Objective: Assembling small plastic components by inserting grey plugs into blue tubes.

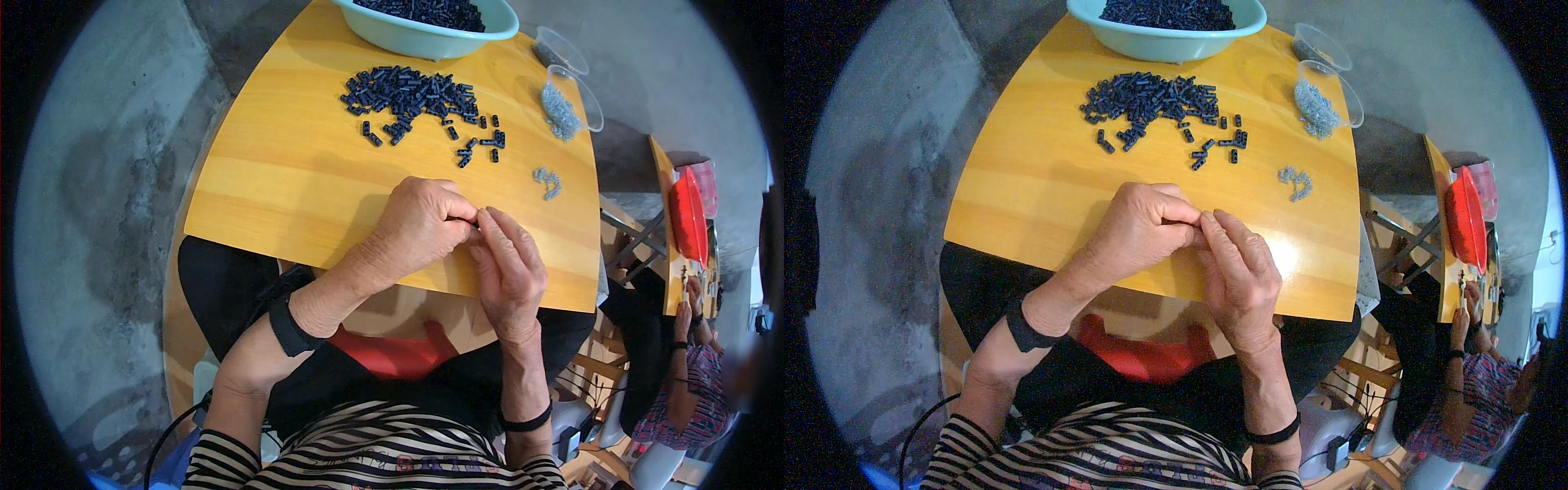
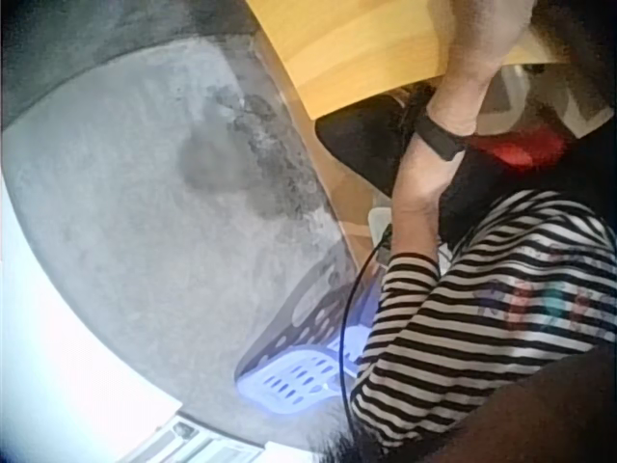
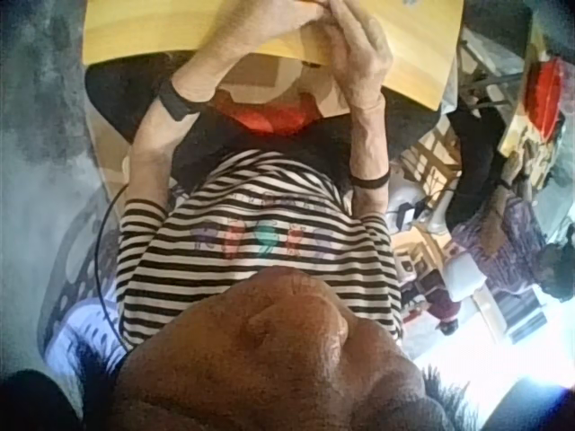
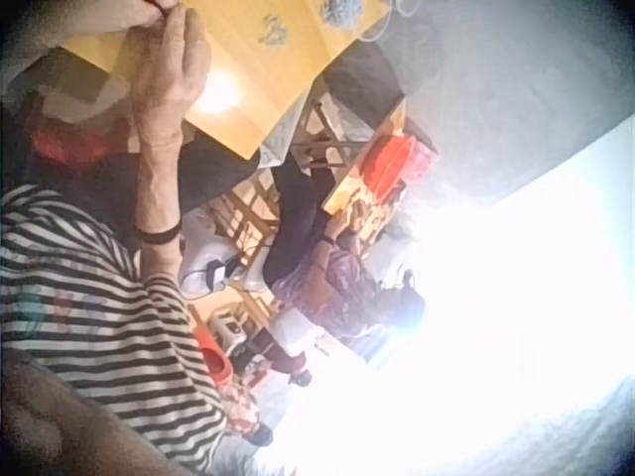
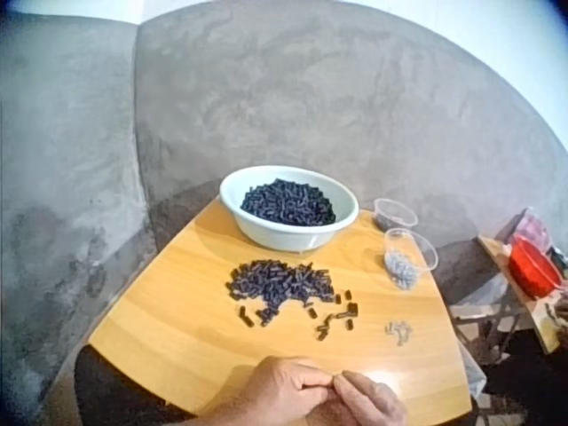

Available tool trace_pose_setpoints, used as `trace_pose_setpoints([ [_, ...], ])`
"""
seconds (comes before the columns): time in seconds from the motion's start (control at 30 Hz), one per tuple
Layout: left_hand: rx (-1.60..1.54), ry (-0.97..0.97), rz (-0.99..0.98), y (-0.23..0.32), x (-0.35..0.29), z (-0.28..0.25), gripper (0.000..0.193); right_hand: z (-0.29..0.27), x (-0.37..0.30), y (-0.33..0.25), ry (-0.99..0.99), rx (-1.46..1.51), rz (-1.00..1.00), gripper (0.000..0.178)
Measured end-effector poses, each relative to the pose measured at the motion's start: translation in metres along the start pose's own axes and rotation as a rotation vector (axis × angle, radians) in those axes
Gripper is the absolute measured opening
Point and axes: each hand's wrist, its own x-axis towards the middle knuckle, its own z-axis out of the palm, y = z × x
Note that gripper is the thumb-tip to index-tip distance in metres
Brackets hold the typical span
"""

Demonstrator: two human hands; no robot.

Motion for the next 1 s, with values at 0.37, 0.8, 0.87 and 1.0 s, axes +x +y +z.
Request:
trace_pose_setpoints([
  [0.37,0.322,0.120,0.194,-0.008,0.000,0.007,0.011,-0.001,-0.004,0.006,-0.119,-0.049,0.047,0.041],
  [0.8,0.338,0.085,0.198,-0.007,-0.002,0.007,0.011,-0.014,0.015,0.003,0.048,0.587,0.512,0.028],
  [0.87,0.311,0.083,0.200,-0.005,-0.003,0.008,0.011,-0.017,0.040,-0.001,0.137,0.854,0.635,0.027],
  [1.0,0.333,0.038,0.139,0.001,-0.004,0.010,0.011,0.006,0.074,-0.005,0.104,1.148,0.618,0.028],
])
